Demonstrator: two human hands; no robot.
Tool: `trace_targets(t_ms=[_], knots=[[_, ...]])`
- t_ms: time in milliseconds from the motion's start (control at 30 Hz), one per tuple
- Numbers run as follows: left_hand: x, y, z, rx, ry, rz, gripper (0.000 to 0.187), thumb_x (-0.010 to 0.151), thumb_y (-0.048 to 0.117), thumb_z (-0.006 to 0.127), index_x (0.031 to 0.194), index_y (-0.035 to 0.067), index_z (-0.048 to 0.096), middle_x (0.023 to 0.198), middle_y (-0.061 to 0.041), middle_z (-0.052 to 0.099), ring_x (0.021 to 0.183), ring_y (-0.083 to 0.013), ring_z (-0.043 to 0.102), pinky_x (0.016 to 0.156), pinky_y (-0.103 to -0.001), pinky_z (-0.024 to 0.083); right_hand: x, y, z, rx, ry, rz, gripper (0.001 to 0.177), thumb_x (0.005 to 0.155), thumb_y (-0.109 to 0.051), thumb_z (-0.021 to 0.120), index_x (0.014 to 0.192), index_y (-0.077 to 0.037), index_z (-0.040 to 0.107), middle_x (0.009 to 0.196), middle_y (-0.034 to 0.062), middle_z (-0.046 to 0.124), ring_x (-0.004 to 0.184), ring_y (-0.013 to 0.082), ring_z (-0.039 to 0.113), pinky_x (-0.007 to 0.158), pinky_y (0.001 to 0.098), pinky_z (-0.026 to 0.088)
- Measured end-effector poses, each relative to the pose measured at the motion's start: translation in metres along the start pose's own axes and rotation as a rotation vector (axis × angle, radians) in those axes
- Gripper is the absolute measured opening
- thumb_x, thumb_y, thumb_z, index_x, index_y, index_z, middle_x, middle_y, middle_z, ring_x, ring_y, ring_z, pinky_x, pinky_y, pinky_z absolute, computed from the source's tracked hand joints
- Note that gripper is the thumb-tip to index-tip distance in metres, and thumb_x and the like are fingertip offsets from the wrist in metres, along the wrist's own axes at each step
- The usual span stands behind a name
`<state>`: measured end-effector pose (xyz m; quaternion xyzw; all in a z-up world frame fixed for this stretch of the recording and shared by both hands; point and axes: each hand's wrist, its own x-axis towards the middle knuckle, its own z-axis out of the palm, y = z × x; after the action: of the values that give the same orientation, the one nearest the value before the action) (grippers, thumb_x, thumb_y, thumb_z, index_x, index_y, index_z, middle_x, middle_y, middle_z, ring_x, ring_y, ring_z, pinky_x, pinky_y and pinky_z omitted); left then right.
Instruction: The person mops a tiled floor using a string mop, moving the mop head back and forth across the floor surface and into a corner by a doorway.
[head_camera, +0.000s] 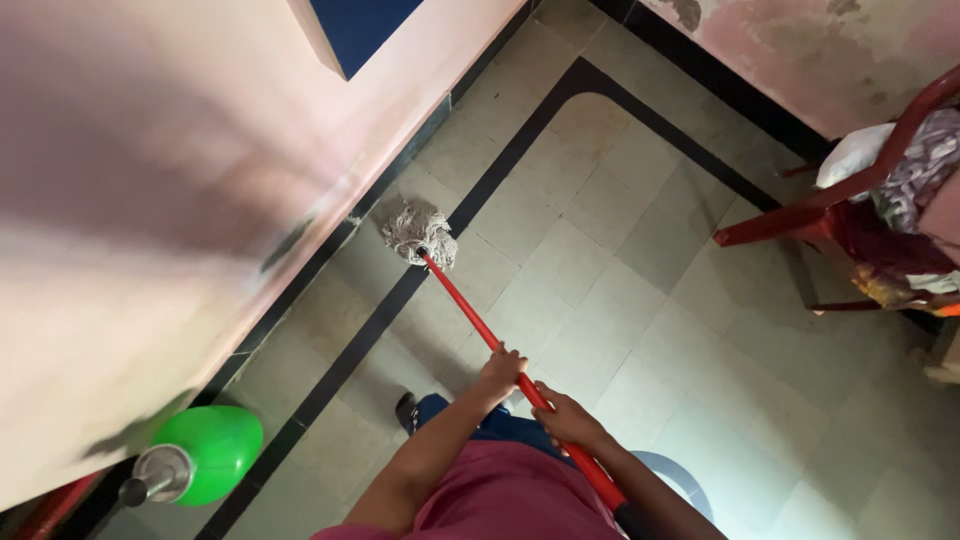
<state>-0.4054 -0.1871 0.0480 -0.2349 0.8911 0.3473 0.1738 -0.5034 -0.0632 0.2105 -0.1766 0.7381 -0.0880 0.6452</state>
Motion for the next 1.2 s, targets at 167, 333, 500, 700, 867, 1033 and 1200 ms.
trace_targets(t_ms=[167,333,500,700,867,1033,1200], knots=[[0.004,-0.030,-0.017,0.009,-0.069,-0.043,0.017,0.082,0.010,0.074,0.098,0.013,0.074,0.125,-0.014,0.061,0.139,-0.0470,0.039,0.104,-0.052,0.045,0.026,-0.021,0.019,0.037,0.032,-0.071,0.069,0.098,-0.029,0.057,0.162,-0.033,0.030,0.065,0.0042,0.060,0.045,0.0156,0.058,0.043,0.0333,0.051],[0.013,-0.076,-0.035,0.090,-0.091,0.057,0.010,0.096,0.016,0.065,0.100,0.014,0.074,0.122,-0.013,0.068,0.133,-0.0443,0.052,0.108,-0.050,0.050,0.072,-0.026,0.056,0.182,0.110,-0.154,0.047,0.100,-0.025,0.060,0.145,-0.015,0.061,0.065,0.0064,0.059,0.043,0.0168,0.058,0.036,0.0340,0.049],[-0.021,-0.110,-0.050,0.293,-0.162,0.174,0.014,0.085,0.015,0.072,0.099,0.016,0.074,0.123,-0.010,0.065,0.136,-0.0437,0.044,0.115,-0.051,0.040,0.084,-0.029,0.136,0.207,0.230,-0.207,0.045,0.100,-0.029,0.060,0.143,-0.020,0.058,0.062,0.0063,0.063,0.044,0.0165,0.059,0.042,0.0320,0.050],[-0.069,-0.091,-0.043,0.279,-0.310,0.367,0.030,0.089,0.032,0.075,0.110,0.013,0.066,0.123,-0.014,0.061,0.131,-0.0457,0.047,0.115,-0.054,0.037,0.023,-0.025,0.172,0.287,0.289,-0.050,0.059,0.097,-0.031,0.060,0.153,-0.030,0.043,0.061,0.0078,0.062,0.047,0.0188,0.062,0.050,0.0384,0.055],[-0.084,-0.108,-0.034,0.205,-0.239,0.495,0.028,0.078,0.018,0.076,0.104,0.013,0.066,0.122,-0.014,0.062,0.130,-0.0513,0.046,0.103,-0.057,0.042,0.031,-0.033,0.211,0.350,0.373,0.007,0.056,0.093,-0.030,0.063,0.148,-0.029,0.050,0.067,0.0139,0.069,0.049,0.0226,0.067,0.053,0.0404,0.058],[-0.069,-0.154,-0.040,0.270,0.116,0.742,0.013,0.084,0.017,0.063,0.094,0.009,0.066,0.103,-0.019,0.065,0.105,-0.0426,0.058,0.117,-0.061,0.033,0.100,-0.039,0.231,0.211,0.639,-0.272,0.048,0.091,-0.028,0.069,0.138,-0.022,0.064,0.077,0.0191,0.076,0.060,0.0275,0.072,0.056,0.0425,0.058],[-0.022,-0.177,-0.085,0.183,0.010,0.681,0.011,0.086,0.016,0.058,0.088,0.011,0.068,0.098,-0.014,0.067,0.114,-0.0452,0.056,0.113,-0.057,0.033,0.132,-0.092,0.209,0.288,0.516,-0.164,0.062,0.093,-0.027,0.059,0.153,-0.029,0.043,0.077,0.0193,0.074,0.052,0.0280,0.071,0.056,0.0410,0.060]])
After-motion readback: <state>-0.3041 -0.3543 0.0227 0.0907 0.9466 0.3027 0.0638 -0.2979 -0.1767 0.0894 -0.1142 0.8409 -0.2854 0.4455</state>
